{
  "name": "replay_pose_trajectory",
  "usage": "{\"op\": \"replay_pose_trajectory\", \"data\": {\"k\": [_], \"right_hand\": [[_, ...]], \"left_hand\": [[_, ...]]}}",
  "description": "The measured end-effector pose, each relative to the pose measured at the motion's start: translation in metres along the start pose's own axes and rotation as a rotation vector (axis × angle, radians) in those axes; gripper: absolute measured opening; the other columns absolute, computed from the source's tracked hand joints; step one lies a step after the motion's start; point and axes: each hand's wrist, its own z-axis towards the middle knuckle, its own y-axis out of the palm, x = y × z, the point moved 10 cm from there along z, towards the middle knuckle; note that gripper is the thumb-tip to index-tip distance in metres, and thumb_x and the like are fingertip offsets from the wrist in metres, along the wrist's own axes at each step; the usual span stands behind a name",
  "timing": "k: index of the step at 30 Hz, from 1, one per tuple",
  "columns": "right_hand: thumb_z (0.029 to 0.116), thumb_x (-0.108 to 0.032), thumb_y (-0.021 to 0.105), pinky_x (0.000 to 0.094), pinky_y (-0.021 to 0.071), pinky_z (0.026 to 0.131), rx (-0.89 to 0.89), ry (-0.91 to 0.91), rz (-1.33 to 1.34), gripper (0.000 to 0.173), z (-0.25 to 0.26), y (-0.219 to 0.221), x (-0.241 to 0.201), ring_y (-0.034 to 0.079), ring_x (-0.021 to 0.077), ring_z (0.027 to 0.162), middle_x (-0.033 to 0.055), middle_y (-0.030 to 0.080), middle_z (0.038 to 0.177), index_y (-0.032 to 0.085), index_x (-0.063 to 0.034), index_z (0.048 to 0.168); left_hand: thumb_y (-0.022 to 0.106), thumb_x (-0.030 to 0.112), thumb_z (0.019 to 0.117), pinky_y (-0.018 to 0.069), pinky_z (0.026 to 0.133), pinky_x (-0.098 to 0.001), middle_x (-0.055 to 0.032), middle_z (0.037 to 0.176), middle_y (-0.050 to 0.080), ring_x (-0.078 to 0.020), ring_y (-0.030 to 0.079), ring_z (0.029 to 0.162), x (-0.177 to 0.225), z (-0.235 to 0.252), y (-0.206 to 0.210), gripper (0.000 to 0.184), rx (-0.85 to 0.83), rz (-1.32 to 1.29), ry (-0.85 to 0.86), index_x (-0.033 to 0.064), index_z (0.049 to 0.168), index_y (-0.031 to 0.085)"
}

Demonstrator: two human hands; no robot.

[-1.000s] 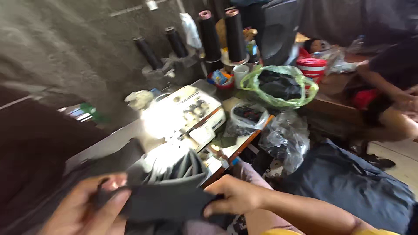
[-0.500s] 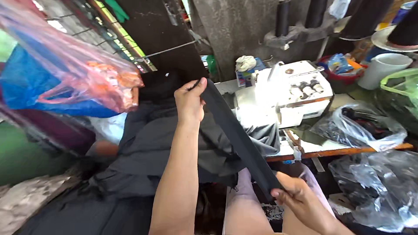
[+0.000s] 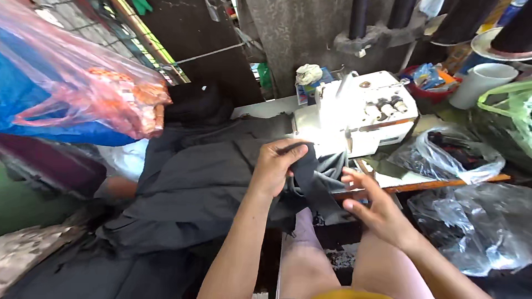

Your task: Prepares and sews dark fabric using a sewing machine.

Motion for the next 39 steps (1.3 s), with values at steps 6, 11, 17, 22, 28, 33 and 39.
{"op": "replay_pose_trajectory", "data": {"k": [6, 11, 17, 22, 28, 33, 39], "right_hand": [[0.0932, -0.041, 0.071, 0.0176, 0.0542, 0.069, 0.169, 0.007, 0.027, 0.044, 0.036, -0.004, -0.038, 0.065, 0.0010, 0.081, -0.0014, 0.071, 0.099, 0.068, -0.0054, 0.119], [0.1006, -0.012, 0.061, 0.0148, 0.0560, 0.067, 0.273, -0.077, 0.146, 0.015, 0.028, -0.022, -0.030, 0.064, -0.0027, 0.074, -0.0035, 0.071, 0.087, 0.072, -0.0027, 0.098], [0.0969, -0.029, 0.066, 0.0406, 0.0554, 0.077, 0.429, 0.095, -0.353, 0.042, 0.005, -0.067, -0.008, 0.065, 0.0248, 0.094, 0.0202, 0.062, 0.116, 0.060, 0.0005, 0.126], [0.1001, -0.032, 0.064, 0.0203, 0.0578, 0.082, -0.022, 0.102, 0.159, 0.036, 0.012, 0.017, -0.022, 0.067, 0.0038, 0.096, 0.0033, 0.069, 0.111, 0.068, -0.0026, 0.121], [0.0966, -0.004, 0.063, 0.0176, 0.0561, 0.076, 0.128, 0.156, 0.481, 0.009, 0.011, 0.013, -0.001, 0.065, -0.0002, 0.082, -0.0045, 0.070, 0.089, 0.072, -0.0052, 0.094], [0.0974, -0.001, 0.060, 0.0199, 0.0579, 0.084, 0.139, 0.149, 0.460, 0.016, 0.011, 0.011, -0.002, 0.068, 0.0040, 0.090, 0.0019, 0.072, 0.098, 0.073, 0.0013, 0.105], [0.0950, -0.019, 0.068, 0.0218, 0.0558, 0.076, 0.275, 0.047, -0.103, 0.032, 0.006, -0.012, -0.008, 0.064, 0.0069, 0.086, 0.0042, 0.066, 0.101, 0.069, -0.0058, 0.124]], "left_hand": [[0.068, 0.001, 0.0931, 0.0520, 0.053, -0.0176, -0.0055, 0.085, 0.075, -0.0042, 0.065, 0.064, -0.015, -0.020, 0.030, 0.011, -0.073, -0.100, 0.013, 0.0049, 0.097, 0.077], [0.073, 0.005, 0.0907, 0.0532, 0.054, -0.0165, 0.0003, 0.085, 0.075, -0.0016, 0.067, 0.067, -0.011, -0.029, 0.008, 0.008, -0.063, 0.072, 0.114, 0.0085, 0.094, 0.078], [0.070, 0.004, 0.0912, 0.0539, 0.052, -0.0175, -0.0027, 0.078, 0.074, -0.0028, 0.066, 0.061, -0.047, -0.043, -0.005, 0.009, 0.013, -0.232, -0.037, 0.0091, 0.088, 0.077], [0.067, 0.010, 0.0971, 0.0557, 0.057, -0.0183, -0.0020, 0.091, 0.077, -0.0028, 0.068, 0.069, -0.059, -0.045, 0.034, 0.013, -0.168, -0.225, -0.020, 0.0078, 0.100, 0.079], [0.064, 0.037, 0.1004, 0.0603, 0.074, -0.0263, -0.0037, 0.104, 0.072, -0.0100, 0.070, 0.084, -0.086, -0.055, 0.028, 0.047, -0.171, -0.241, -0.111, 0.0015, 0.132, 0.063], [0.070, 0.013, 0.0936, 0.0634, 0.078, -0.0335, -0.0089, 0.098, 0.075, -0.0160, 0.074, 0.084, -0.118, -0.084, 0.052, 0.019, -0.088, -0.502, -0.296, 0.0009, 0.108, 0.070], [0.065, -0.003, 0.0926, 0.0586, 0.057, -0.0228, -0.0061, 0.078, 0.073, -0.0081, 0.068, 0.063, -0.108, -0.080, 0.042, 0.011, 0.063, -0.447, -0.205, 0.0017, 0.087, 0.073]]}}
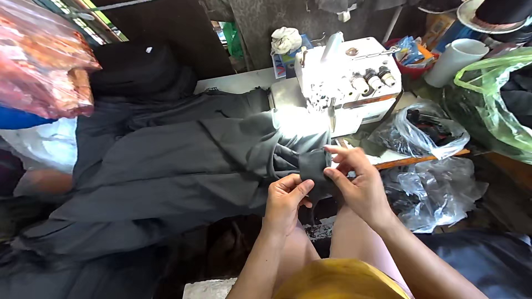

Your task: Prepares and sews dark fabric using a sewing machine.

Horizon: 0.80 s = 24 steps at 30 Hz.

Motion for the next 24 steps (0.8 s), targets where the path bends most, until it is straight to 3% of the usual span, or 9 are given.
{"op": "replay_pose_trajectory", "data": {"k": [2, 5, 8, 10, 14, 17, 20, 22, 24], "right_hand": [[0.0934, -0.022, 0.072, 0.0196, 0.0536, 0.070, 0.112, -0.105, -0.056, 0.026, -0.005, -0.011, -0.015, 0.061, 0.0059, 0.080, 0.0042, 0.063, 0.096, 0.064, -0.0050, 0.111], [0.0916, -0.024, 0.077, 0.0168, 0.0534, 0.061, -0.056, -0.091, 0.145, 0.025, -0.014, 0.011, -0.032, 0.060, 0.0011, 0.068, -0.0003, 0.062, 0.082, 0.060, -0.0055, 0.093], [0.0867, -0.025, 0.082, 0.0163, 0.0554, 0.062, -0.175, 0.030, 0.253, 0.029, -0.017, 0.031, -0.019, 0.063, 0.0007, 0.069, -0.0014, 0.065, 0.080, 0.061, -0.0047, 0.094], [0.0860, -0.024, 0.082, 0.0159, 0.0553, 0.064, -0.202, 0.061, 0.310, 0.029, -0.015, 0.032, -0.007, 0.063, 0.0005, 0.071, -0.0024, 0.067, 0.082, 0.065, -0.0036, 0.098], [0.0916, -0.015, 0.075, 0.0156, 0.0561, 0.068, -0.239, 0.043, 0.361, 0.014, -0.016, 0.031, -0.001, 0.064, 0.0008, 0.076, 0.0001, 0.068, 0.089, 0.071, -0.0022, 0.095], [0.0960, -0.011, 0.067, 0.0139, 0.0550, 0.072, -0.285, 0.095, 0.407, 0.008, -0.014, 0.031, 0.006, 0.063, -0.0012, 0.080, -0.0023, 0.067, 0.092, 0.071, -0.0039, 0.096], [0.1012, -0.007, 0.057, 0.0245, 0.0573, 0.077, -0.247, 0.276, 0.590, 0.009, -0.013, 0.031, 0.023, 0.064, 0.0049, 0.082, -0.0019, 0.065, 0.091, 0.066, -0.0057, 0.099], [0.1028, -0.005, 0.049, 0.0316, 0.0604, 0.081, -0.158, 0.450, 0.730, 0.014, -0.012, 0.028, 0.037, 0.067, 0.0098, 0.085, 0.0011, 0.066, 0.092, 0.062, -0.0073, 0.098], [0.1042, -0.003, 0.044, 0.0299, 0.0592, 0.078, -0.114, 0.540, 0.765, 0.017, -0.012, 0.026, 0.043, 0.067, 0.0093, 0.081, 0.0019, 0.067, 0.089, 0.059, -0.0070, 0.098]], "left_hand": [[0.067, -0.004, 0.0907, 0.0562, 0.051, -0.0214, -0.0061, 0.072, 0.070, -0.0074, 0.065, 0.057, 0.001, 0.001, -0.001, 0.011, 0.062, -0.039, -0.012, 0.0018, 0.081, 0.069], [0.073, -0.004, 0.0837, 0.0568, 0.054, -0.0223, -0.0054, 0.071, 0.069, -0.0075, 0.065, 0.058, -0.001, 0.001, 0.000, 0.011, 0.089, -0.077, 0.005, 0.0031, 0.080, 0.067], [0.078, -0.002, 0.0794, 0.0596, 0.065, -0.0214, -0.0012, 0.078, 0.071, -0.0048, 0.069, 0.069, 0.017, -0.002, 0.002, 0.014, 0.070, 0.222, 0.228, 0.0021, 0.089, 0.068], [0.080, 0.012, 0.0801, 0.0558, 0.065, -0.0166, 0.0034, 0.077, 0.065, 0.0001, 0.064, 0.071, 0.035, -0.008, 0.007, 0.017, 0.041, 0.617, 0.458, 0.0049, 0.081, 0.065], [0.082, 0.018, 0.0843, 0.0532, 0.069, -0.0145, -0.0028, 0.079, 0.067, -0.0007, 0.063, 0.075, 0.045, -0.019, 0.017, 0.021, -0.101, 0.832, 0.639, 0.0021, 0.078, 0.070], [0.077, 0.024, 0.0911, 0.0563, 0.081, -0.0162, -0.0029, 0.090, 0.073, -0.0013, 0.068, 0.088, 0.048, -0.019, 0.013, 0.020, -0.206, 0.791, 0.666, 0.0042, 0.086, 0.078], [0.070, 0.019, 0.0973, 0.0587, 0.091, -0.0244, -0.0054, 0.108, 0.072, -0.0098, 0.068, 0.105, 0.050, -0.013, -0.001, 0.017, -0.170, 0.706, 0.611, 0.0043, 0.092, 0.075], [0.062, 0.009, 0.0987, 0.0604, 0.085, -0.0260, -0.0031, 0.107, 0.072, -0.0098, 0.070, 0.099, 0.048, -0.007, -0.014, 0.010, -0.132, 0.563, 0.494, 0.0028, 0.099, 0.070], [0.054, 0.004, 0.1004, 0.0594, 0.076, -0.0267, 0.0019, 0.096, 0.069, -0.0073, 0.068, 0.085, 0.040, -0.002, -0.026, 0.014, -0.113, 0.425, 0.330, 0.0053, 0.113, 0.060]]}}
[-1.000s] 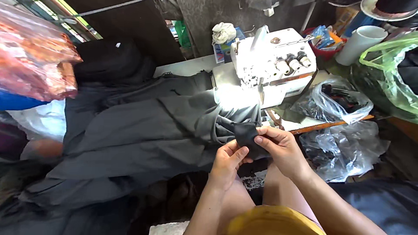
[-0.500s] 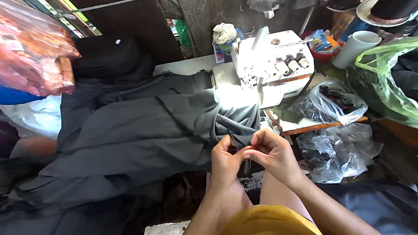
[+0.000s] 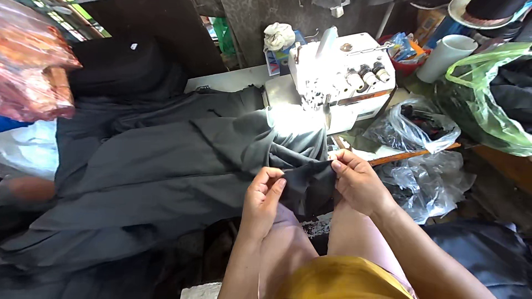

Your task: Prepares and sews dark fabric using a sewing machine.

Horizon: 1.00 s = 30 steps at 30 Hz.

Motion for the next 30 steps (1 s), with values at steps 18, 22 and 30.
{"op": "replay_pose_trajectory", "data": {"k": [18, 22, 30], "right_hand": [[0.0862, -0.042, 0.079, 0.0190, 0.0436, 0.074, -0.046, -0.590, -1.030, 0.015, -0.024, 0.002, -0.038, 0.052, 0.0009, 0.085, 0.0020, 0.062, 0.108, 0.083, -0.0274, 0.088], [0.0929, -0.040, 0.072, 0.0320, 0.0369, 0.096, -0.119, -0.567, -0.945, 0.020, -0.022, 0.002, -0.039, 0.051, 0.0066, 0.105, -0.0043, 0.064, 0.106, 0.081, -0.0243, 0.084], [0.0994, -0.019, 0.063, 0.0138, 0.0508, 0.082, -0.259, -0.363, -0.604, 0.018, -0.016, 0.010, -0.026, 0.059, 0.0002, 0.097, -0.0014, 0.064, 0.103, 0.076, -0.0076, 0.093]], "left_hand": [[0.077, 0.046, 0.0876, 0.0500, 0.070, -0.0152, 0.0084, 0.079, 0.073, 0.0051, 0.062, 0.076, 0.024, -0.007, -0.012, 0.029, -0.082, 0.673, 0.226, 0.0172, 0.090, 0.082], [0.066, 0.043, 0.0984, 0.0437, 0.067, -0.0172, 0.0070, 0.067, 0.064, 0.0032, 0.056, 0.070, 0.024, -0.006, -0.009, 0.037, -0.176, 0.626, 0.276, 0.0126, 0.082, 0.078], [0.063, 0.032, 0.1011, 0.0507, 0.093, -0.0169, 0.0002, 0.110, 0.066, -0.0005, 0.060, 0.108, 0.011, 0.007, -0.002, 0.030, -0.295, 0.466, 0.136, 0.0088, 0.090, 0.078]]}}
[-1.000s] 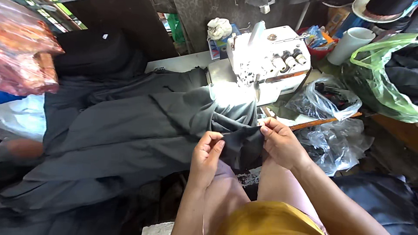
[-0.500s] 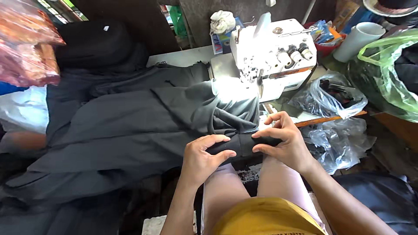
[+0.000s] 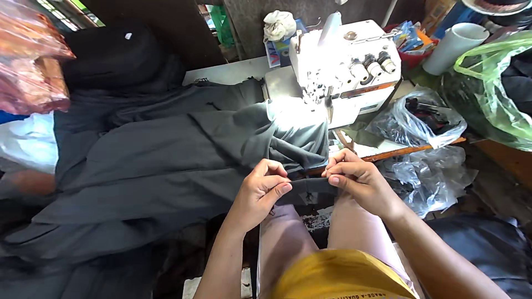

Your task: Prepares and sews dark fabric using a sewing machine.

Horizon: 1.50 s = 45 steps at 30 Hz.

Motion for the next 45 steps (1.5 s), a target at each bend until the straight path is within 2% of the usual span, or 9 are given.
{"op": "replay_pose_trajectory", "data": {"k": [3, 7, 12, 15, 19, 24, 30, 35, 45], "right_hand": [[0.0996, -0.020, 0.061, 0.0121, 0.0484, 0.078, 0.022, 0.057, -0.033, 0.018, 0.001, -0.002, 0.006, 0.058, -0.0033, 0.092, -0.0044, 0.063, 0.099, 0.075, -0.0100, 0.093], [0.0959, -0.016, 0.067, 0.0131, 0.0510, 0.071, 0.064, 0.027, -0.021, 0.010, 0.003, -0.009, 0.009, 0.059, -0.0004, 0.083, -0.0012, 0.063, 0.097, 0.074, -0.0087, 0.095], [0.0827, -0.032, 0.083, 0.0190, 0.0508, 0.083, 0.030, -0.125, -0.215, 0.029, 0.007, -0.018, 0.002, 0.057, 0.0037, 0.097, 0.0014, 0.058, 0.106, 0.068, -0.0140, 0.098], [0.0819, -0.024, 0.082, 0.0177, 0.0511, 0.082, 0.165, -0.245, -0.339, 0.018, 0.012, -0.033, -0.005, 0.058, 0.0040, 0.096, 0.0041, 0.059, 0.107, 0.071, -0.0146, 0.092], [0.0853, -0.013, 0.080, 0.0176, 0.0559, 0.076, 0.381, -0.220, 0.045, 0.009, 0.036, -0.063, 0.014, 0.061, 0.0022, 0.090, -0.0052, 0.061, 0.102, 0.075, -0.0166, 0.091], [0.0928, 0.006, 0.060, 0.0443, 0.0634, 0.084, 0.427, 0.060, 0.675, 0.017, 0.071, -0.048, 0.074, 0.072, 0.0192, 0.084, 0.0041, 0.068, 0.089, 0.061, -0.0108, 0.093], [0.0867, 0.004, 0.070, 0.0332, 0.0601, 0.082, 0.351, 0.104, 0.532, 0.013, 0.061, -0.034, 0.101, 0.068, 0.0113, 0.082, 0.0010, 0.069, 0.084, 0.066, -0.0086, 0.090], [0.0851, 0.005, 0.072, 0.0296, 0.0599, 0.077, 0.415, 0.059, 0.468, 0.018, 0.061, -0.033, 0.097, 0.068, 0.0108, 0.080, 0.0025, 0.070, 0.087, 0.066, -0.0066, 0.097], [0.0895, 0.003, 0.068, 0.0229, 0.0597, 0.077, 0.450, -0.010, 0.235, 0.019, 0.060, -0.031, 0.080, 0.068, 0.0053, 0.082, -0.0006, 0.070, 0.094, 0.067, -0.0059, 0.106]], "left_hand": [[0.061, 0.030, 0.1022, 0.0505, 0.078, -0.0119, 0.0066, 0.092, 0.069, 0.0056, 0.062, 0.086, -0.001, 0.006, -0.001, 0.027, -0.010, 0.011, -0.032, 0.0091, 0.100, 0.078], [0.066, 0.038, 0.0987, 0.0501, 0.071, -0.0111, 0.0106, 0.092, 0.072, 0.0073, 0.060, 0.078, 0.002, 0.016, -0.005, 0.031, -0.047, 0.070, -0.029, 0.0151, 0.116, 0.077], [0.080, 0.050, 0.0815, 0.0544, 0.092, -0.0182, 0.0070, 0.112, 0.073, 0.0022, 0.066, 0.103, 0.019, 0.032, -0.001, 0.052, -0.168, 0.247, 0.083, 0.0192, 0.123, 0.074], [0.076, 0.033, 0.0888, 0.0538, 0.082, -0.0180, 0.0056, 0.097, 0.070, 0.0000, 0.064, 0.091, 0.037, 0.053, -0.003, 0.030, -0.115, 0.324, 0.158, 0.0205, 0.116, 0.075], [0.076, 0.005, 0.0853, 0.0558, 0.078, -0.0186, 0.0022, 0.091, 0.070, -0.0010, 0.066, 0.085, 0.052, 0.107, -0.011, 0.012, 0.077, 0.219, 0.183, 0.0092, 0.096, 0.077], [0.069, -0.001, 0.0900, 0.0519, 0.054, -0.0233, -0.0022, 0.077, 0.066, -0.0080, 0.058, 0.057, -0.029, 0.155, 0.013, 0.013, 0.083, -0.147, -0.272, 0.0036, 0.102, 0.067], [0.069, 0.009, 0.0967, 0.0529, 0.050, -0.0222, -0.0022, 0.070, 0.068, -0.0075, 0.061, 0.051, -0.043, 0.147, 0.013, 0.009, 0.023, 0.158, -0.523, 0.0022, 0.101, 0.066], [0.063, 0.011, 0.1009, 0.0514, 0.044, -0.0229, -0.0038, 0.070, 0.065, -0.0086, 0.058, 0.046, -0.044, 0.147, 0.008, 0.012, 0.091, 0.211, -0.521, 0.0025, 0.109, 0.062], [0.064, 0.016, 0.0989, 0.0517, 0.046, -0.0285, -0.0058, 0.066, 0.063, -0.0119, 0.057, 0.046, -0.037, 0.158, 0.009, 0.014, 0.140, 0.372, -0.388, 0.0022, 0.100, 0.066]]}}
